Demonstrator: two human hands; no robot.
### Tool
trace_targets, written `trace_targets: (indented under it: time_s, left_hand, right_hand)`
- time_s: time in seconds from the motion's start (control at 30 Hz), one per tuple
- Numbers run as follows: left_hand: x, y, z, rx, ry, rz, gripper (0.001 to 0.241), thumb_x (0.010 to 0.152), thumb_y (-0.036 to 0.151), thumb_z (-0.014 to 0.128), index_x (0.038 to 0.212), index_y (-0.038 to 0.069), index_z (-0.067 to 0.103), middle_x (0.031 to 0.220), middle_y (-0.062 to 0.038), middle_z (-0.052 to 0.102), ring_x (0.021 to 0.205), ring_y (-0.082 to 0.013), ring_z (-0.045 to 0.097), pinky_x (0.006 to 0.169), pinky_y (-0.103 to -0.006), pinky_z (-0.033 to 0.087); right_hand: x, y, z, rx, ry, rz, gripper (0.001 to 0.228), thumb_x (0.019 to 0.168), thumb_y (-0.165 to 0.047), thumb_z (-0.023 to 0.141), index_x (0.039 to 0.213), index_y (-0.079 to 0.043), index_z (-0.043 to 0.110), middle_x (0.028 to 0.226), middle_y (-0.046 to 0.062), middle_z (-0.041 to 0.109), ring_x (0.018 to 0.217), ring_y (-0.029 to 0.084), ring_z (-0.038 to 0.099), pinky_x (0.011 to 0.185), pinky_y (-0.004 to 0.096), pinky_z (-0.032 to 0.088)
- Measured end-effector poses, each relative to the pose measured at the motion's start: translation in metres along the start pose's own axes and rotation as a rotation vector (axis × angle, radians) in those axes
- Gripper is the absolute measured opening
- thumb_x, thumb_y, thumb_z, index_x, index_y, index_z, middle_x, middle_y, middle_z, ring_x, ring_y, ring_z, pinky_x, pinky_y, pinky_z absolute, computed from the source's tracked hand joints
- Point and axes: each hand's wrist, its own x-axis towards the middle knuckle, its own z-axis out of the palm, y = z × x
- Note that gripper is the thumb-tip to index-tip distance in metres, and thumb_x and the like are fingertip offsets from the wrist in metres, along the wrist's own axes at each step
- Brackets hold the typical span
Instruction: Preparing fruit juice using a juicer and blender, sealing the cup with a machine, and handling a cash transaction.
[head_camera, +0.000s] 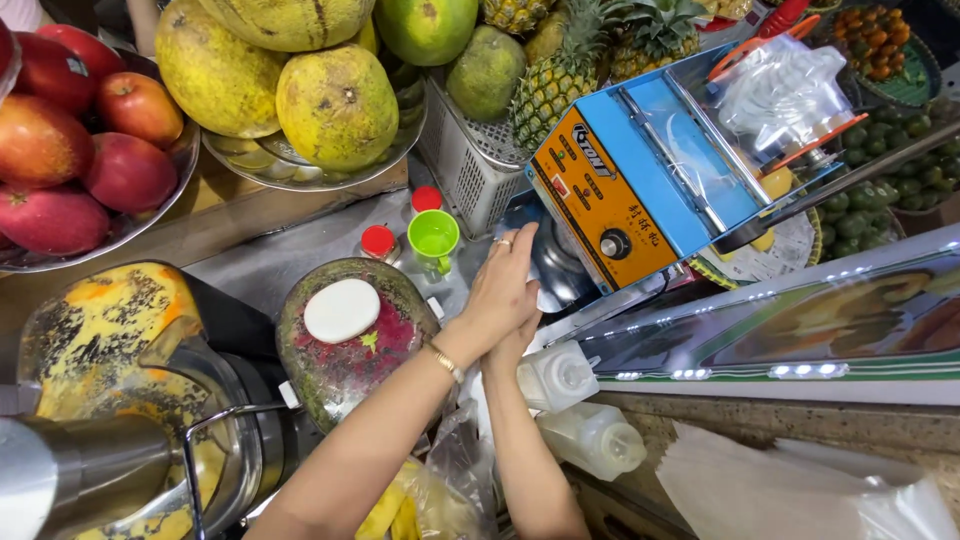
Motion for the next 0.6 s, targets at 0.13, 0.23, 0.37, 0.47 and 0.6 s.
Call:
trace_targets:
  time_s: [0.13, 0.23, 0.37, 0.47, 0.6]
  left_hand:
    - [0.045, -0.026, 0.028, 0.285, -0.387, -0.206, 0.106, 0.072, 0.019, 0.085, 0.158, 0.006, 0.025, 0.151, -0.022, 0.041, 0.141, -0.0474, 0.04, 0.12, -0.0568, 0.032]
    - [0.06, -0.045, 0.043, 0.408, -0.571, -0.218, 0.128, 0.062, 0.036, 0.093, 0.162, 0.008, 0.017, 0.161, -0.022, 0.03, 0.152, -0.0445, 0.023, 0.122, -0.0582, 0.021]
    - [0.066, -0.041, 0.04, 0.53, -0.741, -0.246, 0.144, 0.054, 0.043, 0.097, 0.164, 0.008, 0.012, 0.167, -0.025, 0.02, 0.155, -0.0468, 0.012, 0.12, -0.0649, 0.011]
    - [0.07, -0.033, 0.033, 0.538, -0.791, -0.235, 0.138, 0.057, 0.044, 0.097, 0.163, 0.009, 0.015, 0.169, -0.02, 0.02, 0.156, -0.0452, 0.01, 0.12, -0.066, 0.011]
    - [0.068, -0.042, 0.042, 0.54, -0.79, -0.222, 0.13, 0.061, 0.048, 0.095, 0.161, 0.009, 0.021, 0.163, -0.019, 0.031, 0.155, -0.0436, 0.015, 0.119, -0.0648, 0.019]
  right_hand:
    - [-0.058, 0.021, -0.053, -0.253, -0.305, -0.005, 0.06, 0.094, 0.002, 0.059, 0.15, -0.017, 0.05, 0.136, 0.011, 0.062, 0.123, 0.027, 0.06, 0.105, 0.046, 0.048]
    - [-0.066, 0.041, -0.083, -0.373, -0.461, 0.005, 0.051, 0.095, 0.001, 0.059, 0.143, -0.016, 0.064, 0.135, 0.008, 0.068, 0.126, 0.024, 0.06, 0.107, 0.045, 0.047]
    - [-0.04, 0.057, -0.087, -0.239, -0.385, -0.036, 0.037, 0.09, -0.006, 0.074, 0.126, -0.007, 0.076, 0.114, 0.012, 0.078, 0.108, 0.022, 0.067, 0.097, 0.048, 0.052]
    - [-0.035, 0.056, -0.083, -0.237, -0.404, 0.004, 0.036, 0.09, -0.005, 0.073, 0.126, -0.005, 0.075, 0.114, 0.013, 0.077, 0.107, 0.022, 0.068, 0.096, 0.046, 0.052]
    - [-0.037, 0.053, -0.073, -0.23, -0.437, 0.062, 0.035, 0.09, -0.004, 0.071, 0.124, -0.001, 0.074, 0.113, 0.014, 0.077, 0.104, 0.023, 0.068, 0.095, 0.044, 0.053]
